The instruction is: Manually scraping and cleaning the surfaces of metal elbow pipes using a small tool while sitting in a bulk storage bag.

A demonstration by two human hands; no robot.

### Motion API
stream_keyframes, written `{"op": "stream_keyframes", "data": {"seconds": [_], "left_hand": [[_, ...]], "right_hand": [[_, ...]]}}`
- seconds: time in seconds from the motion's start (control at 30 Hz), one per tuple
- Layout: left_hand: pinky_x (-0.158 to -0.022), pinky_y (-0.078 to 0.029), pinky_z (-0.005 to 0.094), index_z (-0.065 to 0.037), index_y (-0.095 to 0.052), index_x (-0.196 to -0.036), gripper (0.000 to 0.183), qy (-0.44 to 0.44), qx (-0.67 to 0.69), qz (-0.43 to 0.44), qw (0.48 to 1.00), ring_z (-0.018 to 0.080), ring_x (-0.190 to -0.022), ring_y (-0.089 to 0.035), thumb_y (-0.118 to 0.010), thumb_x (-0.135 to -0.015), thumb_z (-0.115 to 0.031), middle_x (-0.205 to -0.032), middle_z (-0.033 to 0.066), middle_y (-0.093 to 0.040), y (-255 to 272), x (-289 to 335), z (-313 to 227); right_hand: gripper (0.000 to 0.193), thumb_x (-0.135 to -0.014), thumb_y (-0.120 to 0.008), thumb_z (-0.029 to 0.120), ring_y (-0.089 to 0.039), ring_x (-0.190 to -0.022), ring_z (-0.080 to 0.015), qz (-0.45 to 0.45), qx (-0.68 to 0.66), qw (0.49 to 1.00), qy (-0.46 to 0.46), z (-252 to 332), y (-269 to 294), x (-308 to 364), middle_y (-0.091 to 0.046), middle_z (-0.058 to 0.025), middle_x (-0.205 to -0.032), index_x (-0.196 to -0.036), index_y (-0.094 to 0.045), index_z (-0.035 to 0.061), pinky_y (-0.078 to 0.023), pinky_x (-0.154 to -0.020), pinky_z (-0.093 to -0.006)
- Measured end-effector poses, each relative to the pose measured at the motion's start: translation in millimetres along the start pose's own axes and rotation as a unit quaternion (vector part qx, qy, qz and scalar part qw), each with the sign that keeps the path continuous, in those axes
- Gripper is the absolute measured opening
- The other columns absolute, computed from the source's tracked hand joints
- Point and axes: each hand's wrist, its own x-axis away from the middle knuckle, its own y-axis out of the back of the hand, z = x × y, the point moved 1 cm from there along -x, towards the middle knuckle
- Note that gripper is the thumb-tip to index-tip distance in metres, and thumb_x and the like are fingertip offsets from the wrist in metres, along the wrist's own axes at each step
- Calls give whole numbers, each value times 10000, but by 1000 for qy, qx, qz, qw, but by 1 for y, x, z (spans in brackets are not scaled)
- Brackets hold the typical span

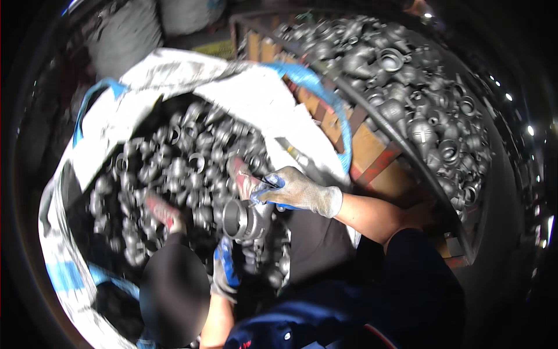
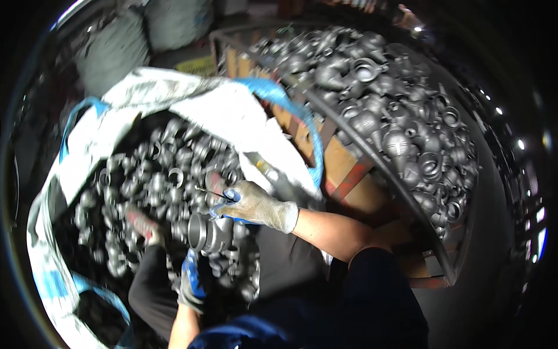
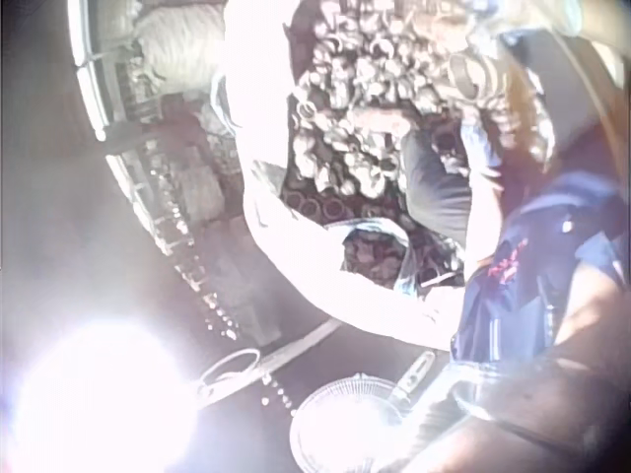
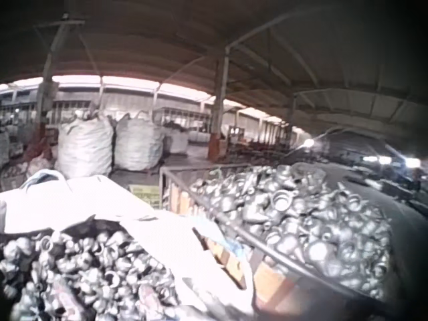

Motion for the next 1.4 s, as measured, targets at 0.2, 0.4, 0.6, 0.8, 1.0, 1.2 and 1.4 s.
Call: {"op": "stream_keyframes", "data": {"seconds": [0.2,0.4,0.6,0.8,1.0,1.2,1.4], "left_hand": [[-687,-500,290,-79,-587,-1137,269,100,-201,33,974,168,-831,-627,-596,-873,-131,-990,72,-643,46,-20,58],[-908,-460,369,-197,-456,-1316,560,-12,-722,165,672,310,-1087,-553,-659,-800,-278,-1165,163,-572,14,-21,51],[-906,-460,370,-173,-455,-1316,569,-53,-724,171,666,315,-1077,-554,-659,-794,-272,-1148,170,-574,19,-38,45],[-904,-460,372,-149,-453,-1316,578,-87,-713,191,669,320,-1067,-555,-658,-788,-266,-1130,177,-576,24,-44,55],[-902,-461,373,-125,-452,-1315,588,-137,-697,217,669,324,-1057,-556,-657,-782,-261,-1113,183,-577,17,-59,52],[-900,-461,374,-100,-451,-1315,598,-177,-683,221,674,329,-1046,-556,-656,-776,-255,-1095,190,-579,3,-73,43],[-898,-461,375,-76,-450,-1315,608,-168,-662,222,696,334,-1036,-557,-656,-769,-249,-1078,196,-581,7,-84,38]], "right_hand": [[232,-867,-631,246,-601,-575,-79,-127,-173,976,47,17,156,23,-673,-59,-798,-952,-676,35,-454,-444,-182],[296,-841,-630,365,-524,-445,-100,-427,-321,843,63,-33,310,11,-606,-47,-619,-937,-659,86,-337,-356,-219],[189,-872,-597,283,-427,-469,-74,-537,-454,701,124,-46,396,-8,-642,-64,-788,-965,-552,124,-302,-369,-181],[164,-814,-652,271,-439,-471,-108,-483,-409,769,88,-70,335,-37,-543,-25,-648,-865,-592,127,-323,-370,-219],[170,-823,-635,282,-436,-459,-120,-485,-413,769,46,-73,333,-32,-514,-23,-623,-852,-587,122,-326,-376,-238],[190,-829,-647,291,-429,-442,-93,-440,-409,799,20,-73,312,-40,-537,6,-636,-800,-582,114,-308,-372,-211],[216,-877,-569,209,-461,-504,-91,-396,-422,814,53,-61,276,-61,-645,-91,-949,-1043,-568,71,-327,-406,-211]]}}
